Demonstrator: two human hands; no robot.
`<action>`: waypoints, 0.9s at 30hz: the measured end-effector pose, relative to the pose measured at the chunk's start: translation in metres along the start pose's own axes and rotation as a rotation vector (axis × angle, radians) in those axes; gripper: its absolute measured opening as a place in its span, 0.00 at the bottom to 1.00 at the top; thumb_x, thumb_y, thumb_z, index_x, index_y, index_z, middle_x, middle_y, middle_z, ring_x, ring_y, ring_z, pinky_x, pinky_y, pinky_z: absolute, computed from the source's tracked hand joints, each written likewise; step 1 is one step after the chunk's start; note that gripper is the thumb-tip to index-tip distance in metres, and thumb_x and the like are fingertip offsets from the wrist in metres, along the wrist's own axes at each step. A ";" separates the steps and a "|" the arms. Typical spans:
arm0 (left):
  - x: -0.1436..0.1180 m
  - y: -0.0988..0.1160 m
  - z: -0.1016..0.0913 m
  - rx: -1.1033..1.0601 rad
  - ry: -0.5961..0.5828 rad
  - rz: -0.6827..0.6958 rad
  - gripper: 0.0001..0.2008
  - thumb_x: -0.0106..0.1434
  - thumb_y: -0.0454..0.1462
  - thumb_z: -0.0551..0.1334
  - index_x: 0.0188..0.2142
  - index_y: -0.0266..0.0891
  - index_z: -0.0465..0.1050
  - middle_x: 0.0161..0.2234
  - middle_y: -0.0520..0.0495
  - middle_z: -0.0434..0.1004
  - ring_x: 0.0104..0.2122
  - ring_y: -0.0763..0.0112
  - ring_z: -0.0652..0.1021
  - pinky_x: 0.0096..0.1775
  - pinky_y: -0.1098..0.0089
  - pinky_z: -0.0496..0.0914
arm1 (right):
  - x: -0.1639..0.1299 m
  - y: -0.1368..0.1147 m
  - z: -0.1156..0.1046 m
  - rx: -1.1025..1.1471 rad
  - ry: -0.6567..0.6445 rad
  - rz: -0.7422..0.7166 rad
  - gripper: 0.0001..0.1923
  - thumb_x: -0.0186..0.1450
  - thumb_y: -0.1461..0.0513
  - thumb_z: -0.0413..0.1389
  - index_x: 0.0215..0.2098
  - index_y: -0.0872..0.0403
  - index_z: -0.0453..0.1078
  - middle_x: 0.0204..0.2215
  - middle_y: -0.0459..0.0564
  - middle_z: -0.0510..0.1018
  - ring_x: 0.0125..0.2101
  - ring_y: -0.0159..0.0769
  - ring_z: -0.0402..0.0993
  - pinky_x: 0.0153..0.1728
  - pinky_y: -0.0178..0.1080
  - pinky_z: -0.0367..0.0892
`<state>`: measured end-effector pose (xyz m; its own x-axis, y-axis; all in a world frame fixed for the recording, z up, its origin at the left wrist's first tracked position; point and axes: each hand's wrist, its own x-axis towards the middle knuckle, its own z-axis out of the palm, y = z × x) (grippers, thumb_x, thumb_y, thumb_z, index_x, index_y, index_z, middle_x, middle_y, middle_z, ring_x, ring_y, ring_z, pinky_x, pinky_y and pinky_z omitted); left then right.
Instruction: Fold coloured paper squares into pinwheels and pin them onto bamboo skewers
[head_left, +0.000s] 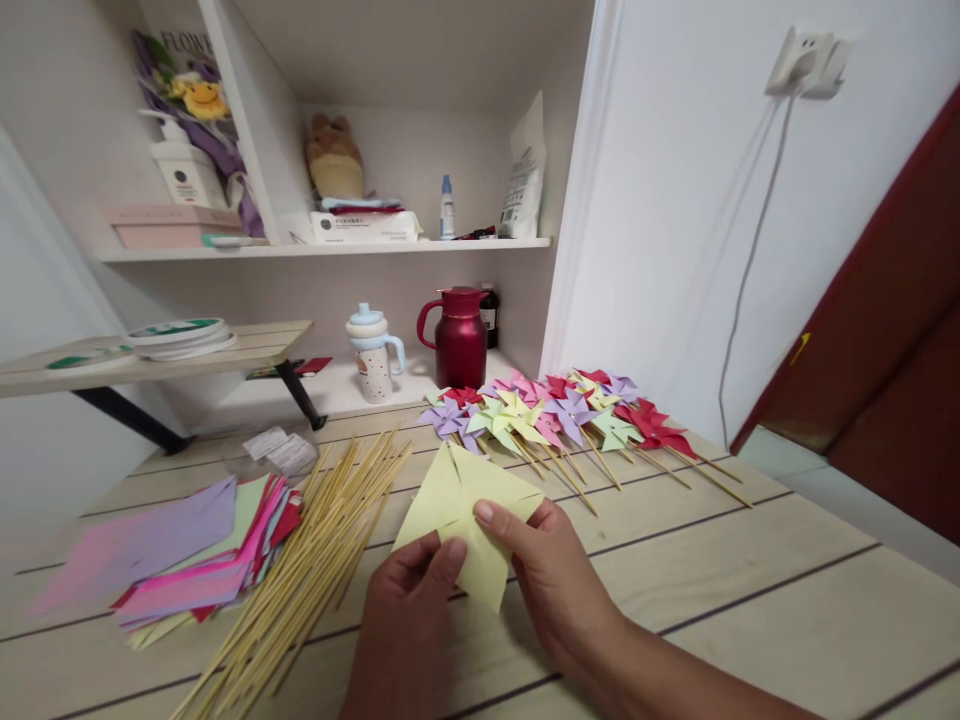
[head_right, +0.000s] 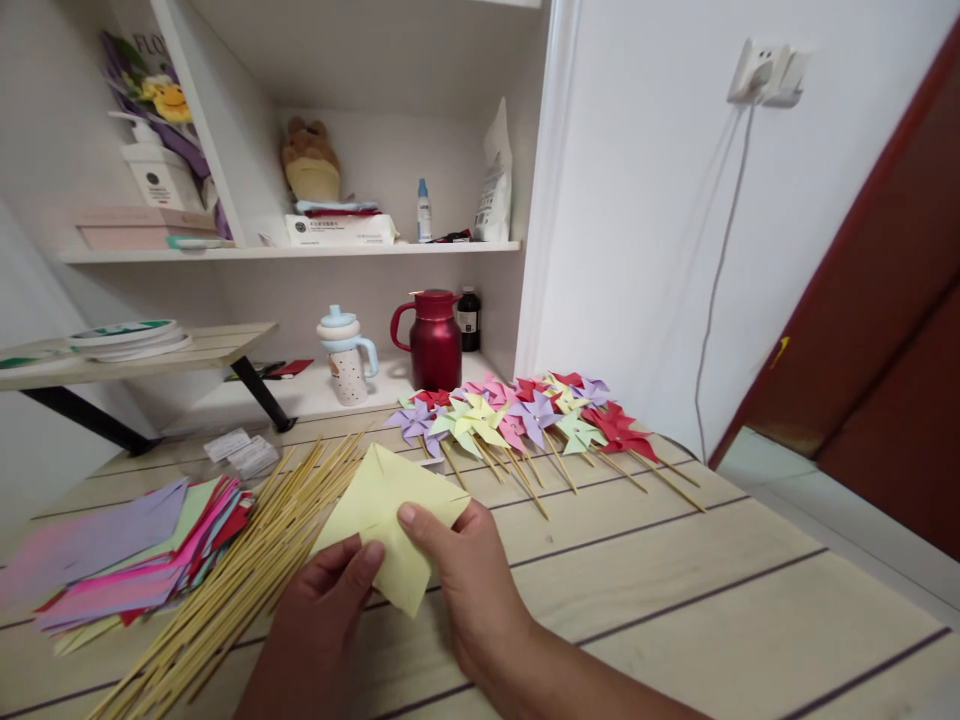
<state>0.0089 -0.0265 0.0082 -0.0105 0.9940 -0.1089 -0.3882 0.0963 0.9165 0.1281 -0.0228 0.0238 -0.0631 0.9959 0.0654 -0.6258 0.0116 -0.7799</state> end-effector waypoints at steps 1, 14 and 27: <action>0.001 -0.001 -0.001 0.010 -0.005 0.005 0.15 0.46 0.44 0.74 0.29 0.36 0.82 0.28 0.44 0.83 0.28 0.66 0.79 0.34 0.69 0.73 | 0.000 0.000 0.000 -0.001 -0.012 0.002 0.22 0.56 0.57 0.68 0.47 0.59 0.76 0.36 0.57 0.84 0.30 0.42 0.78 0.34 0.43 0.73; -0.003 0.013 0.002 0.232 0.066 0.077 0.16 0.44 0.48 0.73 0.25 0.38 0.81 0.26 0.47 0.83 0.28 0.65 0.77 0.34 0.69 0.71 | -0.003 -0.002 -0.002 -0.098 -0.034 0.006 0.20 0.59 0.53 0.64 0.46 0.55 0.76 0.36 0.54 0.83 0.33 0.42 0.77 0.36 0.41 0.70; 0.001 0.013 -0.012 0.563 0.131 0.190 0.18 0.47 0.51 0.70 0.23 0.38 0.76 0.25 0.49 0.74 0.27 0.67 0.71 0.32 0.70 0.67 | 0.006 -0.045 -0.018 -0.624 -0.162 -0.125 0.19 0.57 0.56 0.66 0.46 0.50 0.73 0.42 0.50 0.78 0.44 0.44 0.73 0.42 0.41 0.67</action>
<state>-0.0069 -0.0248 0.0158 -0.1588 0.9853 0.0633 0.1778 -0.0346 0.9835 0.1701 -0.0154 0.0478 -0.1656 0.9582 0.2335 -0.0706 0.2247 -0.9719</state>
